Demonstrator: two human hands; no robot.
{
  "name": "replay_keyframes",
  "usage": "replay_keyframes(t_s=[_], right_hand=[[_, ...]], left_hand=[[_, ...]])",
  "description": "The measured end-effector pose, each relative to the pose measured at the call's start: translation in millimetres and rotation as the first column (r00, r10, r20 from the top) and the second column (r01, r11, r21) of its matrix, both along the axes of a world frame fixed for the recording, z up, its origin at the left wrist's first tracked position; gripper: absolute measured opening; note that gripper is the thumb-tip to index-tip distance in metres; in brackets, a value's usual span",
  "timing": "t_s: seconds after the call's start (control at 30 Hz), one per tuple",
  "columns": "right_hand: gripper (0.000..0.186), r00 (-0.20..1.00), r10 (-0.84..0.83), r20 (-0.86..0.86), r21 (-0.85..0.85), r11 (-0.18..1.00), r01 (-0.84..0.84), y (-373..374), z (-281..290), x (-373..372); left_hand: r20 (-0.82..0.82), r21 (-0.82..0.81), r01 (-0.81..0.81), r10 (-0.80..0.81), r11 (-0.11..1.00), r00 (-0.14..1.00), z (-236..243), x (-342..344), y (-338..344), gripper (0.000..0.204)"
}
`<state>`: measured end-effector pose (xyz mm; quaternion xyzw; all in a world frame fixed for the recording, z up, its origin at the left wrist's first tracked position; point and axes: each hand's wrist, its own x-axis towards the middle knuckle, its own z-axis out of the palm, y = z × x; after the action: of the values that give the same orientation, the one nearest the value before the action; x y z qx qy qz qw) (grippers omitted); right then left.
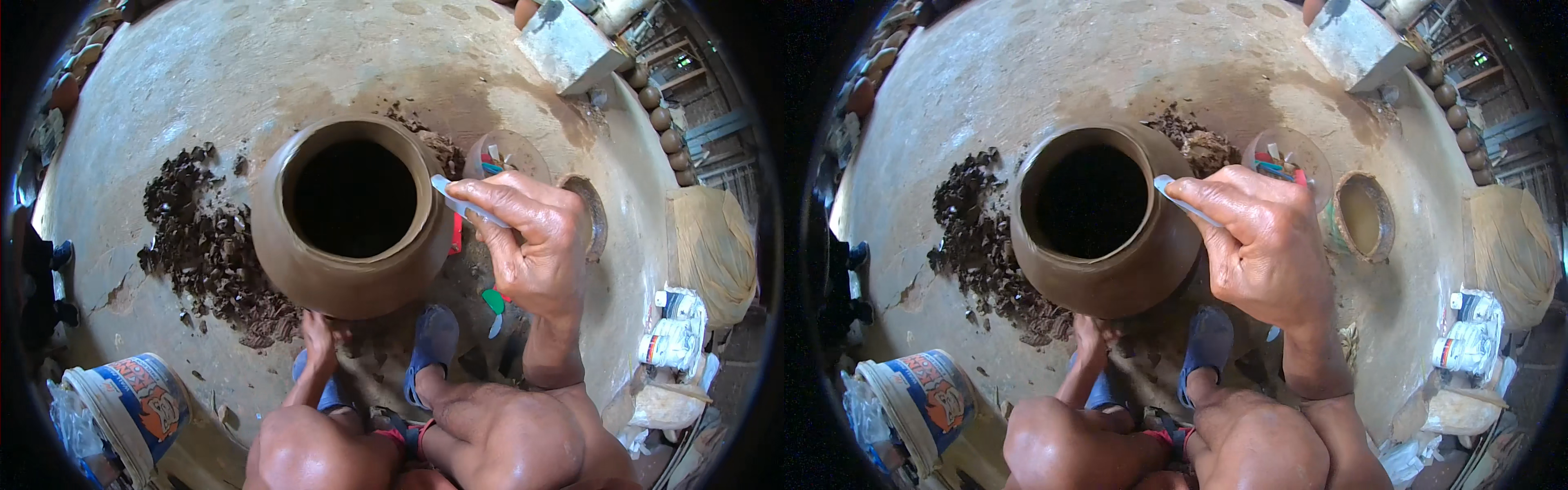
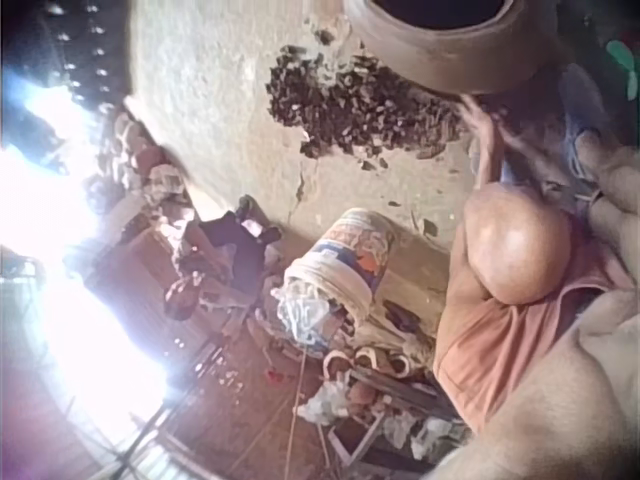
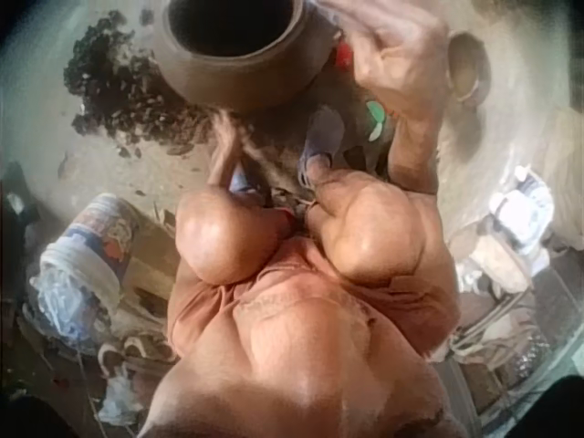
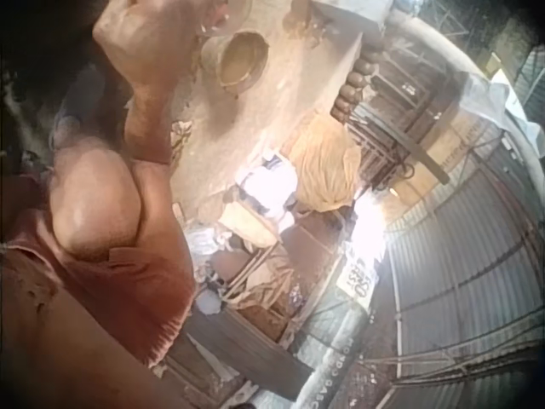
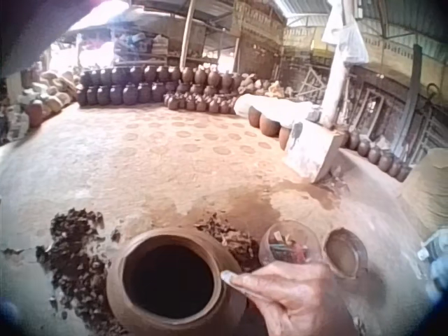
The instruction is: The person smooths the surface of a large clay jar on a manual wheel using various plastic scraping tools and a small piece of cloth before lifting the jar off the wheel by hand.
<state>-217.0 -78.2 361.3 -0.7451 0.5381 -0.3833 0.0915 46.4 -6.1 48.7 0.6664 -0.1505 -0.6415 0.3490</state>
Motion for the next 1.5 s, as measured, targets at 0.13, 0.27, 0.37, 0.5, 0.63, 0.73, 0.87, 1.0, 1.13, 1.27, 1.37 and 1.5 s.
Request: replay_keyframes(t_s=[0.13,0.27,0.37,0.5,0.63,0.73,0.87,1.0,1.13,1.27,1.37,1.5], right_hand=[[0.029,1.0,0.015,0.005,-0.009,1.0,-0.015,6.9,0.7,-5.7],[0.026,0.999,0.038,-0.03,-0.029,0.999,-0.039,5.1,1.1,-3.7],[0.026,0.999,0.042,-0.029,-0.022,0.999,-0.043,5.0,0.1,-0.8],[0.027,0.998,0.04,-0.046,-0.02,0.999,-0.041,4.4,-0.5,-2.0],[0.028,0.996,0.051,-0.075,-0.007,0.999,-0.052,1.1,5.7,1.4],[0.028,0.997,0.057,-0.058,-0.033,0.998,-0.059,-1.2,1.5,6.6],[0.028,0.995,0.038,-0.095,0.009,0.999,-0.037,5.6,6.3,-0.7],[0.027,0.99,0.074,-0.119,0.02,0.997,-0.072,5.1,18.9,2.3],[0.026,0.981,0.077,-0.179,0.035,0.997,-0.072,4.0,19.4,4.6],[0.025,0.98,0.047,-0.192,0.105,0.994,-0.027,4.3,23.2,0.6],[0.025,0.969,0.045,-0.244,0.085,0.996,-0.025,1.0,24.0,0.9],[0.027,0.976,0.06,-0.211,0.022,0.998,-0.056,-5.3,25.0,11.4]], left_hand=[[-0.122,0.017,0.21,-0.206,0.978,0.971,0.5,10.3,-9.5,0.053],[-0.144,-0.246,0.194,-0.234,0.95,0.961,-14.3,58.5,-98.6,0.043],[-0.022,-0.415,-0.12,0.122,0.902,0.992,-46.4,29.7,-55.5,0.043],[-0.356,0.117,0.358,-0.297,0.927,0.886,-26.9,2.3,28.9,0.055],[-0.188,-0.016,0.24,-0.239,0.971,0.953,-20.5,41.4,-29.3,0.059],[-0.053,-0.248,0.179,-0.198,0.952,0.979,-53.0,75.9,-69.8,0.044],[-0.124,0.062,0.135,-0.127,0.989,0.984,-32.5,-1.6,7.1,0.045],[-0.091,0.031,0.16,-0.157,0.987,0.983,-14.7,24.4,-7.2,0.045],[0.049,-0.186,0.164,-0.157,0.969,0.986,-39.9,61.9,-66.6,0.043],[-0.079,0.045,0.184,-0.181,0.982,0.98,2.1,-16.8,6.8,0.073],[-0.216,0.227,0.343,-0.296,0.911,0.93,14.8,-11.5,18.2,0.071],[-0.168,-0.212,0.001,-0.037,0.977,0.985,-40.9,67.4,-71.1,0.058]])
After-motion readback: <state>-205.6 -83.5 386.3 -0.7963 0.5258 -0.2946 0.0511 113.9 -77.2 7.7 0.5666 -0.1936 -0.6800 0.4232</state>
